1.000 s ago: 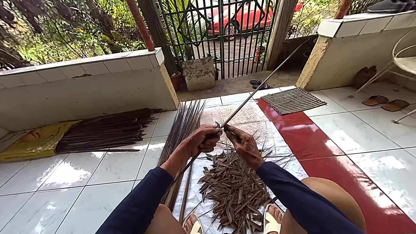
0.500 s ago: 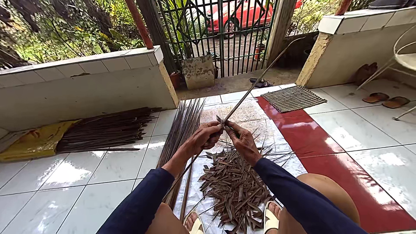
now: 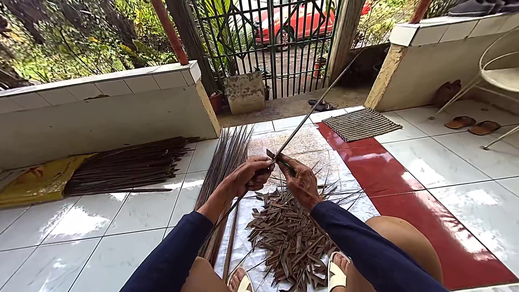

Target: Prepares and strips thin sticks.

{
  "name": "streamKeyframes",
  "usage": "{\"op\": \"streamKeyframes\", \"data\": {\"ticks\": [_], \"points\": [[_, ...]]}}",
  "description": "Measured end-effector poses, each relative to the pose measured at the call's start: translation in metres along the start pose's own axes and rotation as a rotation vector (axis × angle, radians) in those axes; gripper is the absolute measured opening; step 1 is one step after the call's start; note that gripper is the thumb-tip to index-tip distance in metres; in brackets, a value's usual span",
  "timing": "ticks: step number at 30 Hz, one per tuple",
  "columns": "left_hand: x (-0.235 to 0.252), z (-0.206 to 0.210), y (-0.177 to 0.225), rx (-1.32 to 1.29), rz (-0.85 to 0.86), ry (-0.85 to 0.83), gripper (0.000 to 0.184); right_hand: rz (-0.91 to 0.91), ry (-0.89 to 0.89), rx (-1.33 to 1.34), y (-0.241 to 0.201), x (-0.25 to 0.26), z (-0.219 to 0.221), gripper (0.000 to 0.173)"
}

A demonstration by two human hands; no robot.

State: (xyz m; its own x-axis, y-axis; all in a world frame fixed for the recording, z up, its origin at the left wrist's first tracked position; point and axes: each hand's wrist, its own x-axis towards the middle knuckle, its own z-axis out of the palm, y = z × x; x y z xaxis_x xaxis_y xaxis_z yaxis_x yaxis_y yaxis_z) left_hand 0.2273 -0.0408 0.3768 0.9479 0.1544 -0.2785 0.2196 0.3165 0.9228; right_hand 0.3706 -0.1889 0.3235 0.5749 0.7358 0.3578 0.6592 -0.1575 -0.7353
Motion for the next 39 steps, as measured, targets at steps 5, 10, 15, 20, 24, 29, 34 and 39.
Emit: {"op": "streamKeyframes", "data": {"ticks": [5,10,15,20,24,29,34,39], "points": [[-0.002,0.001,0.000,-0.002,-0.012,-0.021,0.029,0.076,0.041,-0.024,-0.006,0.004,-0.005,0.038],[-0.006,0.002,0.001,0.014,-0.006,-0.027,0.029,0.103,0.104,0.040,0.000,0.017,-0.013,0.037],[-0.012,-0.001,-0.001,0.035,-0.016,-0.055,0.029,0.105,0.147,0.107,0.006,0.027,-0.025,0.036],[-0.018,-0.001,-0.004,0.076,-0.036,-0.066,0.028,0.133,0.234,0.088,0.028,0.048,-0.039,0.037],[-0.026,-0.008,-0.006,0.149,-0.083,-0.073,0.027,0.161,0.295,0.062,0.054,0.072,-0.065,0.038],[-0.042,-0.018,-0.005,0.226,-0.156,-0.069,0.026,0.206,0.348,0.043,0.098,0.090,-0.095,0.040],[-0.060,-0.039,-0.011,0.253,-0.223,-0.059,0.025,0.249,0.426,0.109,0.129,0.095,-0.121,0.040],[-0.090,-0.072,-0.013,0.295,-0.289,0.060,0.025,0.330,0.513,0.192,0.157,0.096,-0.143,0.040]]}}
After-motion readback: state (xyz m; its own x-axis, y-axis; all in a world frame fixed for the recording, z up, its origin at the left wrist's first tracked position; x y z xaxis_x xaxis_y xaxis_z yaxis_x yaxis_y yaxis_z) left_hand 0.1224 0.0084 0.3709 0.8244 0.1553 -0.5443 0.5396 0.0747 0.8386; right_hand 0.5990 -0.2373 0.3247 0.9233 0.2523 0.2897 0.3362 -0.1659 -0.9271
